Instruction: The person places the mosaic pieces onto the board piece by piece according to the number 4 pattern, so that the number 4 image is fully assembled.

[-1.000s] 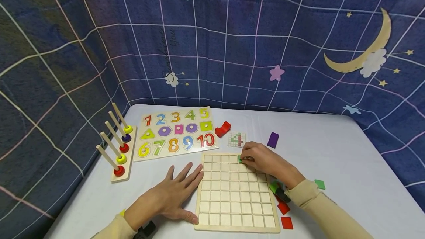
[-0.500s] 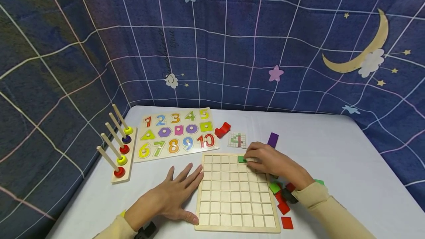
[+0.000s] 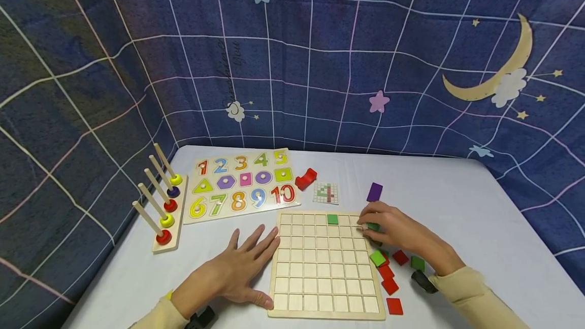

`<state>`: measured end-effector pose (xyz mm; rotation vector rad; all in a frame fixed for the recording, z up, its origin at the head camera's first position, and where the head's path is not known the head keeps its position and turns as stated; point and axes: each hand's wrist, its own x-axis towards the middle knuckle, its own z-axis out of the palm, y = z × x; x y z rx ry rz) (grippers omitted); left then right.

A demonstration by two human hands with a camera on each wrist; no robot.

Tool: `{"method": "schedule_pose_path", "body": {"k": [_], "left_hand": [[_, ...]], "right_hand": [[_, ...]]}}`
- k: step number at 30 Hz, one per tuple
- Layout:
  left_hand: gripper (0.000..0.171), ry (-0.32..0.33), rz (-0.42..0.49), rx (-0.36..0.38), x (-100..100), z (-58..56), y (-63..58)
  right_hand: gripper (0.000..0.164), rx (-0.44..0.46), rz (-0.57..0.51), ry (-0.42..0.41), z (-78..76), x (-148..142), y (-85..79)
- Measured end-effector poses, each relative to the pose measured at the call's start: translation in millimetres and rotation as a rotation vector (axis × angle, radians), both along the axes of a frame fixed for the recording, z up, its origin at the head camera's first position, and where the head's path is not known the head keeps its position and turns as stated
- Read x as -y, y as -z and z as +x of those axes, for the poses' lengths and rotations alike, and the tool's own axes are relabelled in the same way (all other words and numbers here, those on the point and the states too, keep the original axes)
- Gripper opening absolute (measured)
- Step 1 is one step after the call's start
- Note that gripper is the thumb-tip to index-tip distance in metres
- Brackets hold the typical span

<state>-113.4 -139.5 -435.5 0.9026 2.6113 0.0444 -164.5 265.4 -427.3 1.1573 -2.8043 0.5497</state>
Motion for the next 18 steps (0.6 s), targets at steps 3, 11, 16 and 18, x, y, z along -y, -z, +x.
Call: {"method": "schedule_pose_path", "body": {"k": [3,11,16,18], "left_hand": [[0.130,-0.008,-0.004,0.006,-0.6,-0.5,0.9],[0.131,-0.011,-0.007,0.010,-0.9,0.8,0.3],[0.131,-0.008,-0.008,0.004,-1.1,1.2,-0.9],[0.131,-0.007,-0.006,0.002,-0.9,1.1,-1.2]], "right_hand": [[0.022,-0.001,0.018,0.073,4.0,-5.8,0.2],[0.019,0.013,0.050,0.134,3.0,-11.5,6.0],[0.018,0.018,0.055,0.138,1.5,-8.7,7.2],[0.019,0.016,0.061,0.144,1.4,-7.7,7.1]]}}
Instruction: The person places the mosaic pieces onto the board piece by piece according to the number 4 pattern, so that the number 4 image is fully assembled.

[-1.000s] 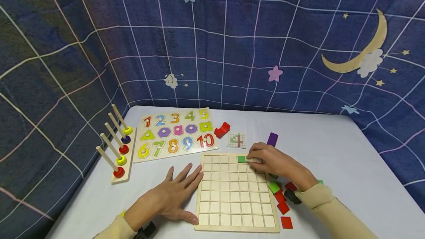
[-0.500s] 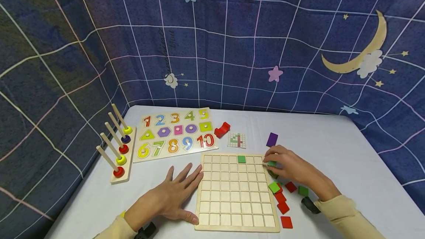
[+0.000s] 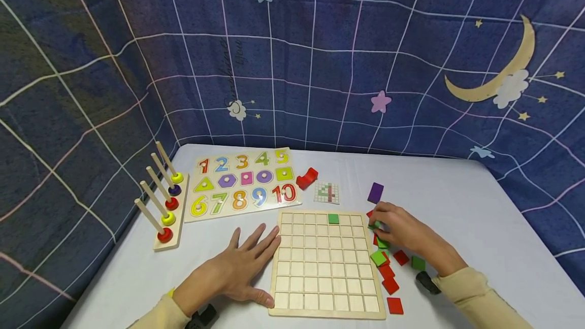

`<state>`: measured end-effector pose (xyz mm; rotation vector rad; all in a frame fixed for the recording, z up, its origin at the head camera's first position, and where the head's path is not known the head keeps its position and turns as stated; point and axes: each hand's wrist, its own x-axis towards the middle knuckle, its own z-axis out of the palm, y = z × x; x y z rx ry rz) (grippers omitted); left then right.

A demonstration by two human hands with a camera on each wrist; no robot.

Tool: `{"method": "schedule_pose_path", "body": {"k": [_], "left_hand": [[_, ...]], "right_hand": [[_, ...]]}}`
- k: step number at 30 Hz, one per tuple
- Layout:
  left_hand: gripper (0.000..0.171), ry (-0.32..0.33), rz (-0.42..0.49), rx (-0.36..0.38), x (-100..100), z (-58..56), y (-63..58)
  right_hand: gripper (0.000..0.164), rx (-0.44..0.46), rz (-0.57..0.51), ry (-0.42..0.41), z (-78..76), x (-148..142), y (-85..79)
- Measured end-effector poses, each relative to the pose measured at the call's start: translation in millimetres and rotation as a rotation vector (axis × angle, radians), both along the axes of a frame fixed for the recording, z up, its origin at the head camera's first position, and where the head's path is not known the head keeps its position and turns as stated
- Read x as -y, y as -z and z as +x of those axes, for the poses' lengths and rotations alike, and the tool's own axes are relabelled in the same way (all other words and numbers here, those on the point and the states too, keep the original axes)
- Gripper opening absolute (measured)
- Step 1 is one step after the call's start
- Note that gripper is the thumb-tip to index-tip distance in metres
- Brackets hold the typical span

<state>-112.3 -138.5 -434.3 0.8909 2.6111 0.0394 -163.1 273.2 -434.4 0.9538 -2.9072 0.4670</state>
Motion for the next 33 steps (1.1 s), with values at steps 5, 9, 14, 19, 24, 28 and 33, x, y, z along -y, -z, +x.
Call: {"method": "schedule_pose_path", "body": {"k": [5,9,14,19,24,28,33], "left_hand": [[0.130,0.003,0.008,0.006,0.8,0.2,0.1],[0.130,0.004,0.006,0.010,0.4,0.0,0.5],[0.131,-0.002,0.002,0.013,0.3,-0.6,0.4],[0.131,-0.006,-0.008,0.020,0.6,-1.0,0.2],[0.131,-0.005,-0.002,0.019,1.6,-1.1,0.4],[0.130,0.004,0.005,0.019,2.1,-0.3,-0.1],[0.130,0.006,-0.011,0.021,1.5,-0.3,-1.5]], "right_hand": [[0.019,-0.011,0.018,-0.012,0.0,1.2,-2.0],[0.017,-0.039,0.004,-0.024,-0.6,0.9,-3.6],[0.015,-0.082,-0.061,-0.110,-2.8,6.8,-3.0],[0.016,-0.141,-0.130,-0.271,-8.9,30.2,2.9],[0.013,-0.145,-0.140,-0.327,-12.0,57.5,5.4],[0.011,-0.127,-0.136,-0.355,-12.6,70.9,5.6],[0.009,-0.098,-0.116,-0.361,-13.7,80.1,2.8]]}}
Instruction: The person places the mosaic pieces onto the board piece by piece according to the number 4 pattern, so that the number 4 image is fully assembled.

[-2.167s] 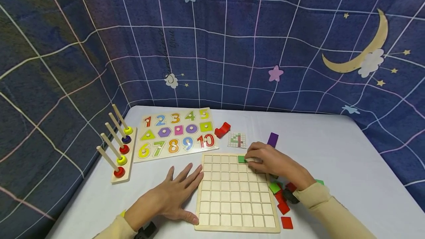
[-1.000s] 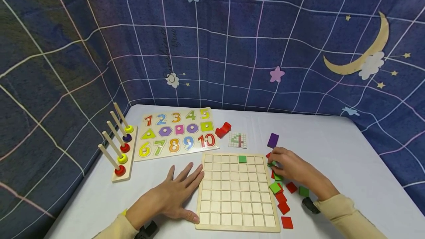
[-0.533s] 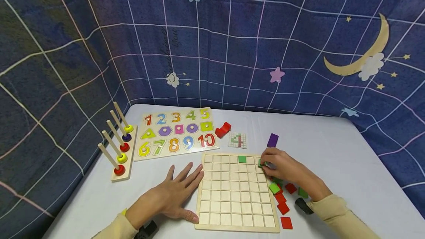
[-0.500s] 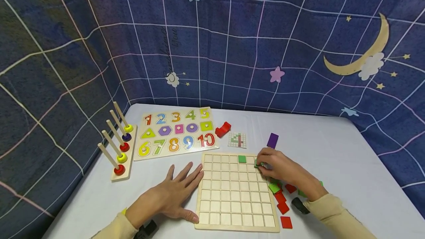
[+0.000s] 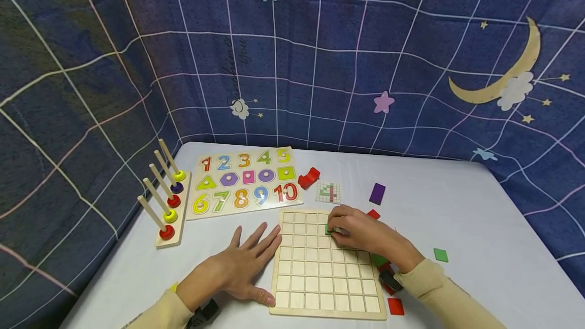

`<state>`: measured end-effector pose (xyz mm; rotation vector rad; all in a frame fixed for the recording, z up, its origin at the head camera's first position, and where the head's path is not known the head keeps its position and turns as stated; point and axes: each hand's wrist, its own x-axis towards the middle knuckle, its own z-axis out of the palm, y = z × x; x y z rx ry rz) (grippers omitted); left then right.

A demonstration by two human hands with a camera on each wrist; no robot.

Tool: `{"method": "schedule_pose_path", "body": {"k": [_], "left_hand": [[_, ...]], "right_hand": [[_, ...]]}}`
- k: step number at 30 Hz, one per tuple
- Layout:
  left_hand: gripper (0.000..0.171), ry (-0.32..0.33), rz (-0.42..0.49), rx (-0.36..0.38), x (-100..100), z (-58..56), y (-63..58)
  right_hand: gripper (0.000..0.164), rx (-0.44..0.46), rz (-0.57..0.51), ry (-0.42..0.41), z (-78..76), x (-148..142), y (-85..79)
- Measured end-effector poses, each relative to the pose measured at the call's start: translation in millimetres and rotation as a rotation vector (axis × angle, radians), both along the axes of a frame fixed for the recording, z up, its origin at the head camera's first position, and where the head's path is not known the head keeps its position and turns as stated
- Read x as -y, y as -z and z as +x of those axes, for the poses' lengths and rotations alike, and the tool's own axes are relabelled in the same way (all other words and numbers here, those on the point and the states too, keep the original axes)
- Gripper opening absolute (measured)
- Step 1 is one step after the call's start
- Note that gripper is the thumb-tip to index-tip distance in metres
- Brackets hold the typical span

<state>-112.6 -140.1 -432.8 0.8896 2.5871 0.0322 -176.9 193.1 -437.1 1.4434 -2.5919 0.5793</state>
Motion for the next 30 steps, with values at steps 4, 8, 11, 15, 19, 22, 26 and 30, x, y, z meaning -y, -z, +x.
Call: {"method": "schedule_pose_path", "body": {"k": [4,8,11,15,19,22,26,30], "left_hand": [[0.131,-0.008,-0.010,0.005,-0.6,-0.1,-0.2],[0.130,-0.001,-0.005,-0.001,-0.6,0.0,0.2],[0.130,0.005,0.000,-0.005,-0.7,0.0,0.5],[0.130,-0.004,-0.005,0.005,-1.1,0.1,0.3],[0.131,-0.018,-0.015,0.015,-1.3,-0.4,-0.7],[0.131,-0.019,-0.021,0.010,-1.4,-0.8,-1.2],[0.131,-0.013,-0.021,0.006,-1.6,-1.0,-1.2],[0.131,-0.017,-0.023,0.011,-2.5,-0.5,-1.0]], "right_hand": [[0.008,0.018,0.011,-0.006,-1.9,5.6,-0.8],[0.010,-0.010,0.010,-0.023,-3.8,11.2,1.4],[0.010,-0.034,0.020,-0.022,-5.1,14.5,2.5],[0.009,-0.021,0.024,-0.005,-6.7,17.2,1.8],[0.008,0.012,0.009,0.011,-7.0,17.7,0.0],[0.007,0.017,0.010,0.022,-6.2,17.5,-0.5],[0.007,-0.004,0.020,0.034,-4.4,17.9,1.7],[0.007,-0.015,0.013,0.048,-2.5,17.7,4.8]]}}
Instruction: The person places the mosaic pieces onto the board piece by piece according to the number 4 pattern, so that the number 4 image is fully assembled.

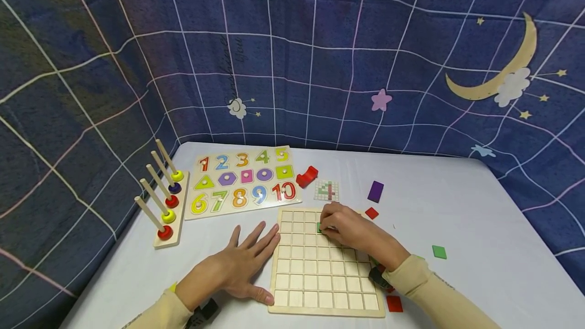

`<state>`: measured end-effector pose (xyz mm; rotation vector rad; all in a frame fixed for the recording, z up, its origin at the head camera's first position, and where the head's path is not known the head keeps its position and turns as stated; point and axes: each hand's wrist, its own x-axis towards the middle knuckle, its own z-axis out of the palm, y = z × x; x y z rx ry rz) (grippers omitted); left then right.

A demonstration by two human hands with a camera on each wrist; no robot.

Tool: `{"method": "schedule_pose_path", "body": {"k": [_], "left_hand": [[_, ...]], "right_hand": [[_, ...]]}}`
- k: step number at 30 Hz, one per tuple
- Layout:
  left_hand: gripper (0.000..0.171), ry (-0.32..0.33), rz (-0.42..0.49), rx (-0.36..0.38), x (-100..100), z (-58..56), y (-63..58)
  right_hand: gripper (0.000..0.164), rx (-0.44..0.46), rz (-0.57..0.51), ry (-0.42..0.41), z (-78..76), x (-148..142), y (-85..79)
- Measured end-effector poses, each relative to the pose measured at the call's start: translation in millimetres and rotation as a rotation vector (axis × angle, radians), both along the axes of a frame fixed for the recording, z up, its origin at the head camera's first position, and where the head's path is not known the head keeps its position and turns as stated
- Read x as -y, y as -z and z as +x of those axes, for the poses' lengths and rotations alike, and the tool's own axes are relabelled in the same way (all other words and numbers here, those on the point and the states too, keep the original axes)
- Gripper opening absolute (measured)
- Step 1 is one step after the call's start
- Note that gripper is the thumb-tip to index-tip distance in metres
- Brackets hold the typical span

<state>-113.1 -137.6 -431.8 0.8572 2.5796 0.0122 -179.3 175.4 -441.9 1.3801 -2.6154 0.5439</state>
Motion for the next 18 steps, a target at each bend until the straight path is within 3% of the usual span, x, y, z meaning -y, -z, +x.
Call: {"method": "schedule_pose_path", "body": {"k": [11,15,18], "left_hand": [[0.131,-0.009,0.011,0.006,2.1,-0.6,-3.1],[0.131,-0.008,0.014,0.015,1.6,-0.4,-2.9],[0.131,-0.010,0.025,0.035,0.8,0.1,-2.4]], "right_hand": [[0.009,-0.015,-0.007,0.001,-0.3,2.8,-0.7],[0.000,0.013,0.012,-0.001,3.2,1.2,-5.7],[0.010,0.050,0.028,0.008,8.3,-4.2,-11.3]]}}
